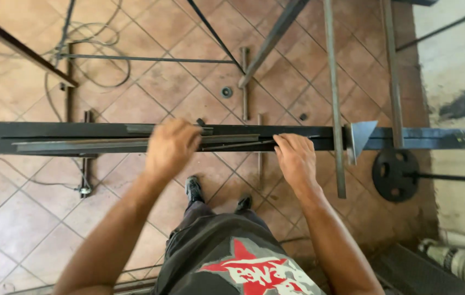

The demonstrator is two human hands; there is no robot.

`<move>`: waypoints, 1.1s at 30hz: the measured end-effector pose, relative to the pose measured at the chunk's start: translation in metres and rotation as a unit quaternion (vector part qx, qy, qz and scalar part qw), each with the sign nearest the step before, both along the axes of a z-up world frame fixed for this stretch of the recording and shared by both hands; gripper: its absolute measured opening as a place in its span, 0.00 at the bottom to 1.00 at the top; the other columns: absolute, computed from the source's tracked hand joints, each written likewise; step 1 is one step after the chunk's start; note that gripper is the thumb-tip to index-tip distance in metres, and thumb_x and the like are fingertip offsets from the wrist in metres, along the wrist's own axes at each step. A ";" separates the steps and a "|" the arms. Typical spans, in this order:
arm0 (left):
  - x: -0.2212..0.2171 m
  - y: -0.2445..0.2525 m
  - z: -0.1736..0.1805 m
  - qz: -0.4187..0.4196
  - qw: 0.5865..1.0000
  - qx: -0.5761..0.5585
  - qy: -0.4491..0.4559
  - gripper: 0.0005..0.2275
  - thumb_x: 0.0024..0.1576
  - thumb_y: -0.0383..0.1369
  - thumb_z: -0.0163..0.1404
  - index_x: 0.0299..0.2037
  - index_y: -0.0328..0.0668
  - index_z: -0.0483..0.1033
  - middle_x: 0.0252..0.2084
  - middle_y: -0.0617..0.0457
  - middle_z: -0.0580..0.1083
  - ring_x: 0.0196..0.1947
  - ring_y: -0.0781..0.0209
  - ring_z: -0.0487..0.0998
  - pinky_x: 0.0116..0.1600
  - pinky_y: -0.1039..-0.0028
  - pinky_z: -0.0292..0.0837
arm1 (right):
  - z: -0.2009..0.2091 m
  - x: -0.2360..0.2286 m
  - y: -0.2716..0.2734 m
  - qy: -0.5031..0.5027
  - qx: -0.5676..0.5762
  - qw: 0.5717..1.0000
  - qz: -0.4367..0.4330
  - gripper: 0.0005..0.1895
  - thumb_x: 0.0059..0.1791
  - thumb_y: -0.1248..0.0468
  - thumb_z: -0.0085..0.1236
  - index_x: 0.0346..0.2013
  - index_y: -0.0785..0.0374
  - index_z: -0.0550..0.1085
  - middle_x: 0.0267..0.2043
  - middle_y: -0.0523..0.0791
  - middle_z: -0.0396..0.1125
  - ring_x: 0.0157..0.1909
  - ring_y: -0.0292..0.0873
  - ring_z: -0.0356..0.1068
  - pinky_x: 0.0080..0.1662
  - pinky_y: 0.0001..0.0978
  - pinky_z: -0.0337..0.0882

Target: Measuring, marking, and grinding metal bars for a frame

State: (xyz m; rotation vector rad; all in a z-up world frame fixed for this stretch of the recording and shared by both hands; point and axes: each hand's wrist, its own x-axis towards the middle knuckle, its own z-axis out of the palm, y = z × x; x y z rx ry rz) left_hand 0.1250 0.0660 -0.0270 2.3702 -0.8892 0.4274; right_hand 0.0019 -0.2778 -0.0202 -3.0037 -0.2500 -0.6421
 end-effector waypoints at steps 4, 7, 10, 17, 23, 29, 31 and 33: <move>0.033 0.013 0.011 0.031 0.990 0.111 -0.083 0.11 0.48 0.43 0.62 0.40 0.62 0.81 0.39 0.61 0.73 0.42 0.58 0.76 0.43 0.68 0.72 | -0.010 0.014 -0.011 -0.016 -0.047 0.998 0.032 0.08 0.52 0.61 0.57 0.45 0.52 0.79 0.42 0.40 0.71 0.48 0.44 0.73 0.52 0.37 0.68; 0.044 0.021 0.002 0.013 0.984 0.153 -0.085 0.08 0.47 0.44 0.62 0.34 0.62 0.81 0.37 0.62 0.73 0.42 0.59 0.77 0.45 0.69 0.72 | -0.004 0.020 -0.015 -0.025 -0.075 0.994 0.070 0.04 0.52 0.60 0.57 0.36 0.51 0.78 0.39 0.40 0.69 0.46 0.44 0.72 0.52 0.38 0.68; 0.049 0.022 0.003 -0.015 0.985 0.155 -0.067 0.06 0.48 0.43 0.61 0.30 0.60 0.80 0.33 0.60 0.73 0.38 0.57 0.78 0.41 0.68 0.73 | 0.001 0.022 -0.018 -0.025 -0.085 0.991 0.100 0.03 0.53 0.62 0.54 0.38 0.54 0.76 0.39 0.41 0.67 0.44 0.45 0.72 0.52 0.39 0.69; 0.054 0.023 0.012 0.004 0.979 0.152 -0.136 0.07 0.56 0.41 0.55 0.27 0.61 0.72 0.28 0.64 0.72 0.30 0.64 0.78 0.33 0.75 0.73 | 0.043 0.003 -0.018 -0.029 0.036 0.994 0.097 0.07 0.55 0.60 0.52 0.43 0.57 0.75 0.35 0.45 0.66 0.38 0.49 0.72 0.47 0.41 0.71; 0.004 -0.010 0.089 0.065 0.990 0.107 -0.065 0.06 0.57 0.40 0.55 0.31 0.59 0.71 0.27 0.59 0.73 0.25 0.56 0.79 0.29 0.66 0.74 | 0.099 -0.006 0.002 0.126 0.334 0.932 -0.056 0.12 0.49 0.56 0.63 0.45 0.56 0.79 0.33 0.50 0.74 0.37 0.52 0.76 0.41 0.44 0.74; -0.062 -0.065 0.052 0.125 0.979 0.074 0.143 0.07 0.59 0.43 0.51 0.42 0.58 0.71 0.32 0.53 0.76 0.30 0.49 0.82 0.32 0.60 0.76 | 0.097 0.019 -0.003 0.227 0.433 0.870 -0.055 0.08 0.51 0.59 0.60 0.43 0.54 0.82 0.34 0.50 0.78 0.39 0.54 0.78 0.43 0.45 0.75; -0.089 -0.072 0.043 0.144 0.955 0.012 0.258 0.08 0.61 0.42 0.49 0.47 0.56 0.70 0.37 0.48 0.77 0.37 0.43 0.82 0.38 0.55 0.77 | 0.081 0.018 -0.014 0.260 0.419 0.869 -0.047 0.09 0.53 0.59 0.57 0.44 0.50 0.83 0.30 0.47 0.78 0.37 0.50 0.79 0.41 0.41 0.76; -0.108 -0.075 0.028 0.164 0.913 -0.008 0.374 0.12 0.62 0.39 0.48 0.53 0.50 0.72 0.48 0.42 0.78 0.48 0.38 0.81 0.50 0.51 0.77 | 0.053 0.017 -0.029 0.290 0.452 0.843 -0.024 0.08 0.53 0.57 0.56 0.43 0.47 0.83 0.24 0.43 0.76 0.31 0.41 0.74 0.38 0.35 0.74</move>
